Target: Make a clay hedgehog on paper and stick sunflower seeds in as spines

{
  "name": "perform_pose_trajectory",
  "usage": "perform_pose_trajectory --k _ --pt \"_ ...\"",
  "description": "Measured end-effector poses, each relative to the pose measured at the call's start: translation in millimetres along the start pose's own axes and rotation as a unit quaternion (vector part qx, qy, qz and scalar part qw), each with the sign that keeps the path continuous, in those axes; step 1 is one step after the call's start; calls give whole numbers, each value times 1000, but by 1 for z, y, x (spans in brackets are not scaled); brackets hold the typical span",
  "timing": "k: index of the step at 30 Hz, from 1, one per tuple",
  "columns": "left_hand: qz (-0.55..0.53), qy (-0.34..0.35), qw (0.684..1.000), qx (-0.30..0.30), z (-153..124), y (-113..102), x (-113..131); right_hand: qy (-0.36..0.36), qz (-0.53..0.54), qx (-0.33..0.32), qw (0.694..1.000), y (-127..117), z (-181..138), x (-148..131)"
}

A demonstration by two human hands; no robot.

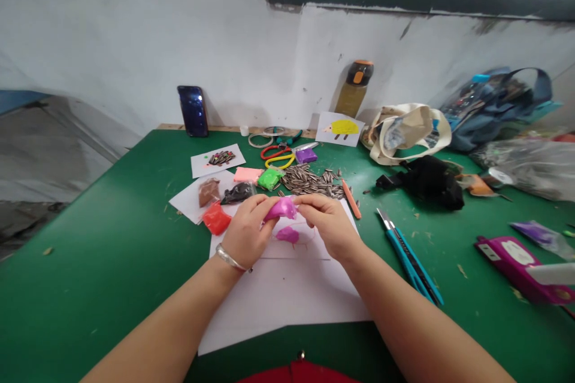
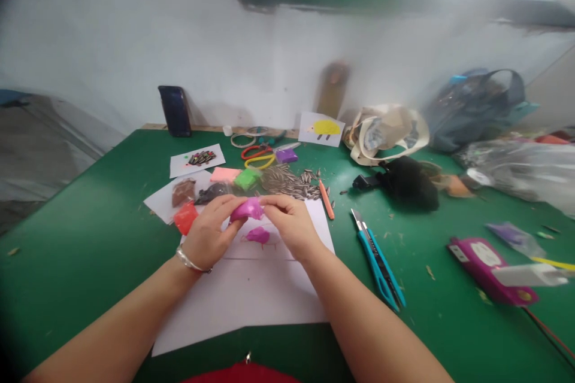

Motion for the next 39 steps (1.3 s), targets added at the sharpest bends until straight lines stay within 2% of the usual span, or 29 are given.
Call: perform_pose_trajectory --k 3,5,9,16,22,30,33,36,39 --pt "-3 -16 1000 7 -1 -2 -6 -38 -79 -5 996 -3 2 1" --pt "-5 -23 1000 11 -1 -3 -9 -48 -105 -29 993 -3 3 3" --pt "-25 -50 998 1 -1 -4 -12 -34 -122 -76 989 -1 2 6" --pt "-60 -57 996 -37 1 -4 -8 -71 -146 -109 981 -2 0 2" --pt "-90 -64 993 -46 0 -5 -2 -48 -124 -116 984 3 -1 6" --pt "-74 -81 993 -35 -1 1 -4 -92 -233 -97 963 3 -1 -2" --pt "-66 -82 994 -34 0 2 -6 -47 -190 -94 976 -1 1 1" --pt "-54 -81 995 -24 1 1 -7 19 -62 -121 991 -3 2 5" --pt "-36 -82 996 -20 0 1 -10 50 43 -135 989 -5 4 7"
Point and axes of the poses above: each hand's wrist, its own z-axis towards the middle knuckle, its own y-axis out of the palm, x = y × z, the point moved 4 cm from there along z, towards the middle knuckle, and after that the axes turned 1 degree about -z, right-handed, at the moved point
